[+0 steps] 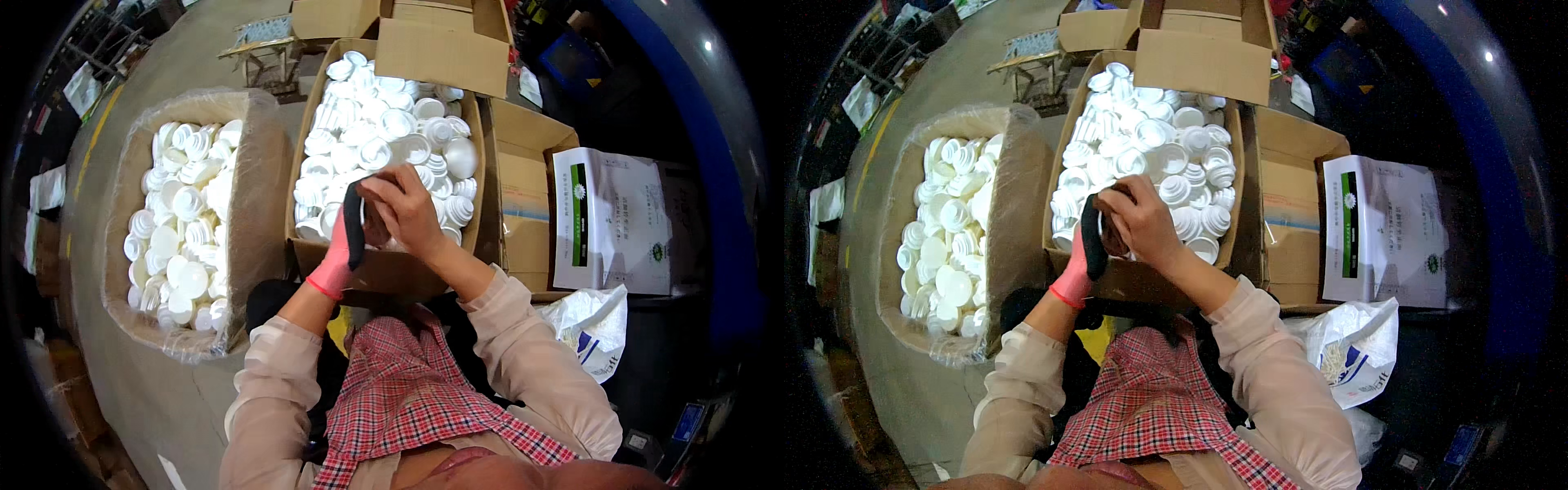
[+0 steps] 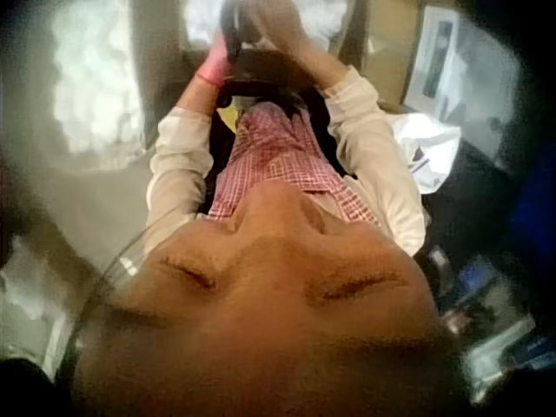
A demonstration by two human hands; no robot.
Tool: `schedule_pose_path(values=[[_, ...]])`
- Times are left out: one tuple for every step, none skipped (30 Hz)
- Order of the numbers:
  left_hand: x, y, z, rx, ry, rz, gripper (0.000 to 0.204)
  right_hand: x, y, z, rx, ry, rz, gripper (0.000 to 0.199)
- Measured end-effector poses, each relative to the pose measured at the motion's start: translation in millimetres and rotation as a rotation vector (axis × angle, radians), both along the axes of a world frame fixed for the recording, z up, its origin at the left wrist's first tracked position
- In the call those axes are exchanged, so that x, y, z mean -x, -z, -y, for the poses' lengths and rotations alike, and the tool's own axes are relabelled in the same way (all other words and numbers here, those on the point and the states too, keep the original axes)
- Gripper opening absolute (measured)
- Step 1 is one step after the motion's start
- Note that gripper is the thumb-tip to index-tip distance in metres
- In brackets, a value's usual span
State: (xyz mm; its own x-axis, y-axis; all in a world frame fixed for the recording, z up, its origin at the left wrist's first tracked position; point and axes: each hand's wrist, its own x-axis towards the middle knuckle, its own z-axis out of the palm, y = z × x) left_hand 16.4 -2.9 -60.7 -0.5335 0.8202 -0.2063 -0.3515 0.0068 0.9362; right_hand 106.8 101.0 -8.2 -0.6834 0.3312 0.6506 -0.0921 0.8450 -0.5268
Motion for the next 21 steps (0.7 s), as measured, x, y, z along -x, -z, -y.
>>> schedule_pose_path(values=[[9, 1, 4, -0.038, 0.030, -0.179, 0.035, 3, 7, -9, 0.005, 0.038, 0.060, 0.025], [19, 2, 6, -0.080, 0.062, -0.358, 0.035, 5, 19, -22, 0.006, 0.078, 0.120, 0.022], [21, -1, 4, -0.152, -0.074, -0.306, 0.035, 4, 43, -42, 0.145, 0.018, 0.248, 0.025], [36, 12, 8, -0.222, -0.142, -0.157, 0.035, 3, 62, -50, 0.257, -0.033, 0.324, 0.039], [50, 22, 10, -0.302, -0.209, -0.011, 0.036, 3, 87, -63, 0.179, 0.085, 0.345, 0.047], [60, 8, 13, -0.596, -0.015, 0.563, 0.041, 1, 114, -79, 0.101, 0.202, 0.370, 0.054], [57, -4, 17, -0.538, -0.064, 0.639, 0.048, -3, 132, -95, 0.076, 0.253, 0.467, 0.059], [55, -14, 14, -0.499, -0.112, 0.702, 0.058, 1, 141, -118, 0.032, 0.300, 0.547, 0.064], [57, -7, 13, -0.487, -0.082, 0.540, 0.059, 7, 146, -126, 0.009, 0.321, 0.677, 0.067], [59, 1, 12, -0.473, -0.064, 0.375, 0.060, 5, 159, -124, -0.016, 0.344, 0.809, 0.070], [59, 9, 6, -0.465, -0.044, 0.222, 0.062, 0, 176, -130, -0.023, 0.315, 0.866, 0.071], [58, -3, 4, -0.510, 0.013, 0.394, 0.054, -5, 192, -138, -0.026, 0.292, 0.924, 0.073], [58, -13, 3, -0.542, 0.053, 0.569, 0.048, -7, 203, -142, -0.078, 0.259, 0.952, 0.073], [59, -13, 4, -0.533, 0.051, 0.551, 0.050, -5, 207, -144, -0.131, 0.221, 0.978, 0.073], [59, -9, 4, -0.518, 0.031, 0.480, 0.053, -2, 209, -146, -0.175, 0.229, 1.034, 0.070], [61, -4, 2, -0.512, 0.017, 0.439, 0.057, -3, 210, -151, -0.219, 0.249, 1.097, 0.067], [61, 3, 1, -0.501, -0.005, 0.376, 0.060, -5, 209, -155, -0.168, 0.301, 1.099, 0.069], [65, 12, -2, -0.510, -0.021, 0.327, 0.063, -8, 208, -160, -0.115, 0.357, 1.099, 0.072], [66, 18, -2, -0.505, -0.040, 0.280, 0.068, -7, 203, -156, -0.048, 0.409, 1.105, 0.075], [68, 24, -3, -0.505, -0.059, 0.231, 0.076, -5, 197, -155, -0.008, 0.479, 1.055, 0.077], [71, 30, -2, -0.504, -0.061, 0.202, 0.076, -6, 188, -158, 0.032, 0.552, 1.002, 0.079]])
